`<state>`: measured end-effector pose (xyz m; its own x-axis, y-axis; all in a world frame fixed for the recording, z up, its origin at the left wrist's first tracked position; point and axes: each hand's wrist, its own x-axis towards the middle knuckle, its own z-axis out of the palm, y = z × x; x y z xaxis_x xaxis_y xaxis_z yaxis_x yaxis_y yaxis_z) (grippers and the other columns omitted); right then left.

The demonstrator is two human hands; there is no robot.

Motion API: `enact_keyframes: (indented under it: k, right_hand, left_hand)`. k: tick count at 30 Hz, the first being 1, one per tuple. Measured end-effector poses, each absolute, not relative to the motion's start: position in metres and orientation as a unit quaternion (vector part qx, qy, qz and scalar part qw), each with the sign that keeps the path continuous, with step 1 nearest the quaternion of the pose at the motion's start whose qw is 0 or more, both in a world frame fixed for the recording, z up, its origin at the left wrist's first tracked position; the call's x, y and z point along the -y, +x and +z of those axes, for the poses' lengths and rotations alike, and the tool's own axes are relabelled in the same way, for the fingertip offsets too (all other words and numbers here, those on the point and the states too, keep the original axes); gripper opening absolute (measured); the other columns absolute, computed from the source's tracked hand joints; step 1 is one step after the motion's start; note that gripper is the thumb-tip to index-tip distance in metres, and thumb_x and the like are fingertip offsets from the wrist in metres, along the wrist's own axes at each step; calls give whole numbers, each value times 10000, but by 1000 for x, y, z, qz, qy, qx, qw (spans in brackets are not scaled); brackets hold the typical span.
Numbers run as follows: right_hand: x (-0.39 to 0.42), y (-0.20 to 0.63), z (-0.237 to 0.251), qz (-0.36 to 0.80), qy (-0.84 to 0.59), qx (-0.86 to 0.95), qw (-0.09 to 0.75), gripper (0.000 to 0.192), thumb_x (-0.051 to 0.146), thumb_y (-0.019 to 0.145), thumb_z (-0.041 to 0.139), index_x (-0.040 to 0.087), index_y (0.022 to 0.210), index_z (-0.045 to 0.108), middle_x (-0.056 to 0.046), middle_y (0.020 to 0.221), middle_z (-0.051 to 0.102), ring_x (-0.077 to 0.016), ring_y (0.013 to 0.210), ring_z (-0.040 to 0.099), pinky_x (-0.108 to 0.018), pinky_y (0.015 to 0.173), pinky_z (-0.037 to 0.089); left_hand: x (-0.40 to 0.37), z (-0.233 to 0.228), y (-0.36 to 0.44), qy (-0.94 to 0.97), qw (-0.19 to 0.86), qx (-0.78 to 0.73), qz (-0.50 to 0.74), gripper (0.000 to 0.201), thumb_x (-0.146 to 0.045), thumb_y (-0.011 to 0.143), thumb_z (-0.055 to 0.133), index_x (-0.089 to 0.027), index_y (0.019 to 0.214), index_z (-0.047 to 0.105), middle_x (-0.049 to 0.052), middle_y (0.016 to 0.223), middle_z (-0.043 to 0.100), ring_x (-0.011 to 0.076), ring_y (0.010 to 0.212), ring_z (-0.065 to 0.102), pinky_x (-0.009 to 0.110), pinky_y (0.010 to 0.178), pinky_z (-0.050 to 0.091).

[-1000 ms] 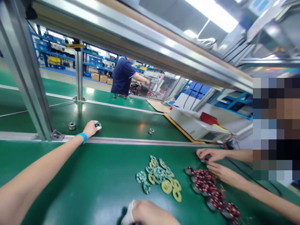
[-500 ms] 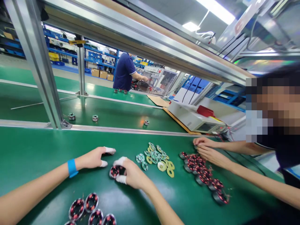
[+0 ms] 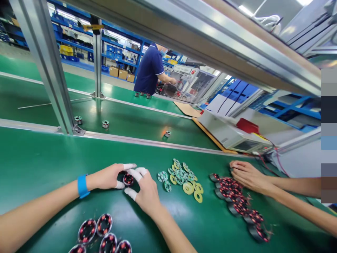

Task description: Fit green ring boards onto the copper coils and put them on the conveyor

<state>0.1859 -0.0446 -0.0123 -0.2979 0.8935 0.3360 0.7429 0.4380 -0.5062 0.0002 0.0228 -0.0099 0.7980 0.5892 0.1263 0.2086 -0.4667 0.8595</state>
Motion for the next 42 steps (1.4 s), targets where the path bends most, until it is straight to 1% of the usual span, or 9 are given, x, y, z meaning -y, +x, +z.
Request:
enact_keyframes:
  k: [4, 7, 10, 20, 24, 28, 31, 37, 42]
  right_hand:
    - [42, 180, -11, 112, -439, 818, 354, 186, 186, 794, 615, 265, 948, 683, -53, 897, 654, -197, 829, 582, -339, 718, 504]
    - [41, 181, -11, 148, -440, 790, 400, 152, 166, 818, 588, 259, 876, 693, -35, 814, 686, -177, 750, 607, -317, 671, 516]
    - [43, 186, -10, 140, -448, 779, 415, 180, 115, 813, 575, 238, 893, 680, -38, 800, 699, -170, 735, 614, -305, 662, 522]
    - [58, 176, 0, -23, -293, 948, 122, 198, 95, 808, 439, 166, 755, 616, -74, 696, 635, -215, 759, 588, -326, 649, 503]
    - [62, 174, 5, 6, -281, 946, 163, 184, 223, 841, 469, 176, 909, 634, -72, 785, 680, -199, 752, 617, -326, 685, 519]
    - [50, 212, 8, 0, -481, 822, 306, 241, 237, 872, 451, 188, 1002, 648, -75, 892, 715, -180, 823, 658, -305, 755, 527]
    - [34, 253, 8, -15, -687, 697, 205, 255, 238, 806, 518, 157, 981, 685, -143, 1020, 687, -284, 996, 614, -434, 858, 483]
    - [25, 286, 7, 22, -719, 675, 165, 164, 144, 676, 593, 193, 754, 729, -122, 951, 704, -306, 933, 635, -431, 823, 486]
    - [27, 267, 11, 68, -688, 686, 228, 208, 238, 771, 548, 197, 879, 720, -80, 846, 726, -233, 753, 673, -359, 718, 532]
  left_hand:
    - [-24, -8, 0, 861, 418, -222, 185, 410, -96, 676, 595, -199, 1073, 602, 13, 944, 657, 188, 865, 574, 259, 778, 425]
    - [-26, -6, -2, 877, 403, -200, 168, 242, -71, 680, 599, -189, 888, 637, -7, 825, 634, 169, 823, 552, 227, 739, 406]
    - [-28, -5, -3, 878, 407, -189, 165, 300, -60, 692, 605, -198, 956, 637, 1, 866, 638, 169, 853, 551, 225, 762, 407]
    - [-30, -5, -5, 883, 391, -211, 152, 417, -73, 706, 630, -182, 1108, 624, 59, 985, 663, 205, 917, 585, 275, 830, 430]
    - [-28, -5, -6, 882, 390, -226, 140, 398, -116, 741, 618, -201, 1129, 614, 62, 1006, 653, 215, 962, 574, 296, 872, 427]
    - [-26, -7, -6, 884, 374, -250, 127, 477, -141, 759, 594, -224, 1226, 545, 74, 1085, 620, 230, 1015, 552, 341, 921, 418]
    - [-26, -8, -7, 879, 379, -266, 113, 579, -86, 745, 536, -227, 1302, 466, 79, 1137, 600, 234, 1055, 542, 363, 944, 418]
    - [-33, -5, -7, 827, 416, -327, 193, 700, 66, 608, 372, -142, 1266, 493, 79, 1277, 548, 180, 1116, 531, 327, 1005, 390]
    - [-30, 9, -1, 784, 384, -385, 300, 361, -78, 758, 441, -146, 1062, 623, 69, 1101, 647, 193, 1003, 586, 335, 923, 450]
